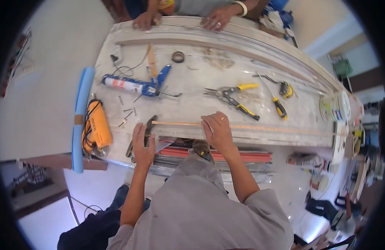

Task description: The person solders a wire onto a thin copper strip using a soldering iron and flux, then secures the connection with electrical tape.

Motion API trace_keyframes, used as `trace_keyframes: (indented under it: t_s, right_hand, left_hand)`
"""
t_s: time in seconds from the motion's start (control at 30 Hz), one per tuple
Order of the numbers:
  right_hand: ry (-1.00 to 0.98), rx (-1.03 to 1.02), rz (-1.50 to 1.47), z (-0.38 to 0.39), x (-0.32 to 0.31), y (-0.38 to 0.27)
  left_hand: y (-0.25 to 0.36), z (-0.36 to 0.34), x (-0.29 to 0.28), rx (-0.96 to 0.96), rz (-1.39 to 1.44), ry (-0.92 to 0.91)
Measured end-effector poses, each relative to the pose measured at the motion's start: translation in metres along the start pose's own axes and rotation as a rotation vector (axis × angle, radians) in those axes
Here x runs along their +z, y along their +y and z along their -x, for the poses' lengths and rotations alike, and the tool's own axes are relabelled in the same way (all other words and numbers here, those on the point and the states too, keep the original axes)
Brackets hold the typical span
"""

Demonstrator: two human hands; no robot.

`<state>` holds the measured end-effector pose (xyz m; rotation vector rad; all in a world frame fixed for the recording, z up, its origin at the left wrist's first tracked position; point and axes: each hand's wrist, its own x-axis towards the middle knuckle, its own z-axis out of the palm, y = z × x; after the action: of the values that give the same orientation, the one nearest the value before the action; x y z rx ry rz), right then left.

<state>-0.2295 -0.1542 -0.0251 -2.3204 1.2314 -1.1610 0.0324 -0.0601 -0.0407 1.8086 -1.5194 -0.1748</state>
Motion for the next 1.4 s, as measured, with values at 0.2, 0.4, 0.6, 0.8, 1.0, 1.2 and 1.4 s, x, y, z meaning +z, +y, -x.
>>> trace_keyframes:
  t_s: [0.2,0.4,0.6,0.8,1.0,1.2,1.4]
  right_hand:
    - [-0.057,-0.032,-0.156,-0.028,0.03,-0.014]
    - [-0.231,0.275,-0.43,-0.057,0.05,-0.024]
    - [-0.46,0.161,-0.481,-0.073,0.079,-0.053]
    - [-0.661,-0.114,-0.284,-0.083,0.108,-0.072]
    - [-0.674,-0.272,-0.241,-0.086,0.119,-0.082]
    - [-0.663,-0.243,-0.286,-0.081,0.117,-0.104]
    - [-0.606,-0.272,-0.283,-0.087,0.114,-0.099]
  left_hand:
    - [-0.003,0.02,-0.025,-0.056,-0.007,0.052]
    - [-0.02,0.053,-0.051,-0.175,-0.084,0.108]
    - [-0.02,0.076,-0.059,-0.284,-0.116,0.195]
    - [-0.013,0.106,-0.067,-0.416,-0.11,0.316]
    - [-0.017,0.149,-0.072,-0.527,-0.148,0.427]
    - [-0.017,0.162,-0.077,-0.599,-0.142,0.503]
    - [-0.017,0.146,-0.082,-0.642,-0.012,0.501]
